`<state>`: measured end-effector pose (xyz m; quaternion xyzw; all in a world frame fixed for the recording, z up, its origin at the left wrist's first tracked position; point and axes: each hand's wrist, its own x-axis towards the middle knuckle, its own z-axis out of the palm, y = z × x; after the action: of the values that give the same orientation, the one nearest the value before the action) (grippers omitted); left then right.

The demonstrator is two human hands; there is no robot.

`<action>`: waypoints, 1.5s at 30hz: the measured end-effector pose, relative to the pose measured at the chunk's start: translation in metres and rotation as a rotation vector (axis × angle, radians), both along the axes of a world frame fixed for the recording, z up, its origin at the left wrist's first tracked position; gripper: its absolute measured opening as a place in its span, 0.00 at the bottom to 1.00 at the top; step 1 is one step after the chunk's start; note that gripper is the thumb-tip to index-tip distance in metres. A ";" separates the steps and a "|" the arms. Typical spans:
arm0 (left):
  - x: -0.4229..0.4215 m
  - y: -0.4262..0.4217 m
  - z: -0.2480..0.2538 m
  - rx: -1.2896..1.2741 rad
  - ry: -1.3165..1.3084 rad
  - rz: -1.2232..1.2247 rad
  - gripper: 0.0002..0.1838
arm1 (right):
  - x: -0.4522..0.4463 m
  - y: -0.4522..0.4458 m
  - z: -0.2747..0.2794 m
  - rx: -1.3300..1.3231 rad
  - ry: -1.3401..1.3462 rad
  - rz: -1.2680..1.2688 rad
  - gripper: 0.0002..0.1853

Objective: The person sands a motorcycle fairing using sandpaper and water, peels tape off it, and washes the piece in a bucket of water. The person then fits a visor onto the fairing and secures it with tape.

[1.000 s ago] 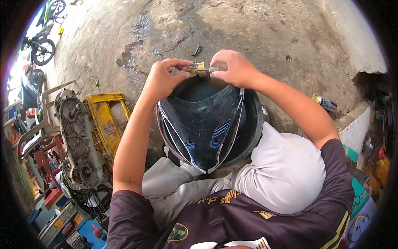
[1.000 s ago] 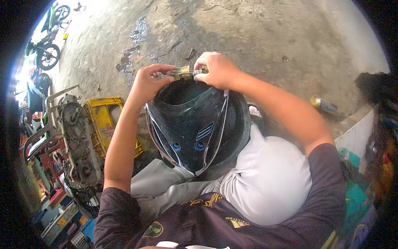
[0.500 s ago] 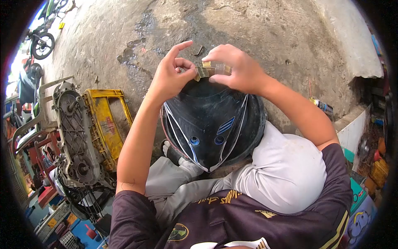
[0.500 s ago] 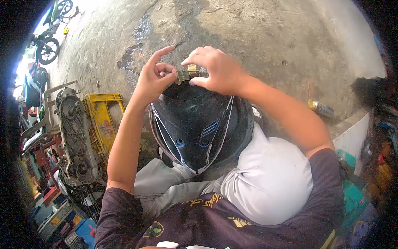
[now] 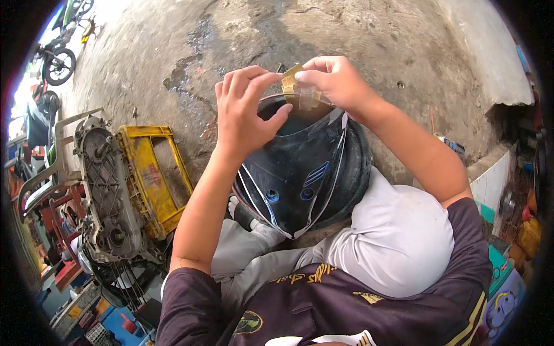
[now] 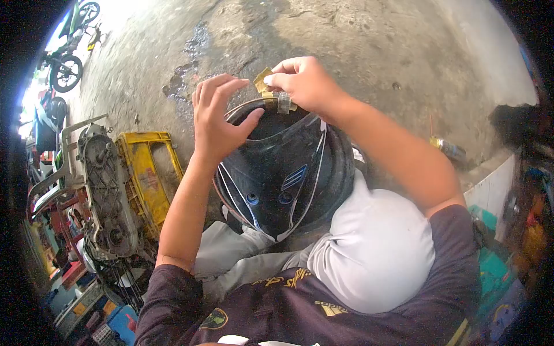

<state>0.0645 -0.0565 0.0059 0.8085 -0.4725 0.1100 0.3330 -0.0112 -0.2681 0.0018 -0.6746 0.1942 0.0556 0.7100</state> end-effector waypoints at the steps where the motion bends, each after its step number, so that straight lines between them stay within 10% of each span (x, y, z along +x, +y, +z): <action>1: -0.002 -0.002 0.001 -0.001 0.002 -0.003 0.32 | -0.001 -0.001 0.004 0.058 0.014 -0.001 0.10; 14: 0.001 -0.002 -0.004 -0.092 -0.245 0.037 0.14 | -0.010 -0.004 0.023 0.421 0.162 0.052 0.13; 17: 0.007 0.000 -0.003 -0.089 -0.084 -0.009 0.12 | -0.011 -0.008 0.026 0.256 0.133 0.059 0.18; 20: 0.011 0.007 0.004 0.125 0.942 0.114 0.12 | -0.011 -0.004 0.015 0.058 -0.010 0.141 0.24; 26: 0.016 0.013 -0.004 -0.163 1.312 -0.031 0.17 | 0.007 -0.005 0.000 0.422 0.077 0.193 0.30; 33: 0.015 0.012 -0.003 0.035 1.121 0.036 0.22 | 0.026 -0.007 -0.013 -0.093 -0.075 0.255 0.26; 38: 0.016 0.020 -0.008 0.408 0.505 0.116 0.31 | 0.052 -0.004 -0.040 -0.376 -0.115 0.484 0.25; 45: 0.022 0.037 0.005 0.389 0.455 0.089 0.31 | 0.076 -0.002 -0.055 -0.520 -0.235 0.548 0.28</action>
<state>0.0860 -0.0198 0.0113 0.8810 -0.3618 -0.1523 0.2639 0.0645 -0.2699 -0.0528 -0.8605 -0.0681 0.1145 0.4916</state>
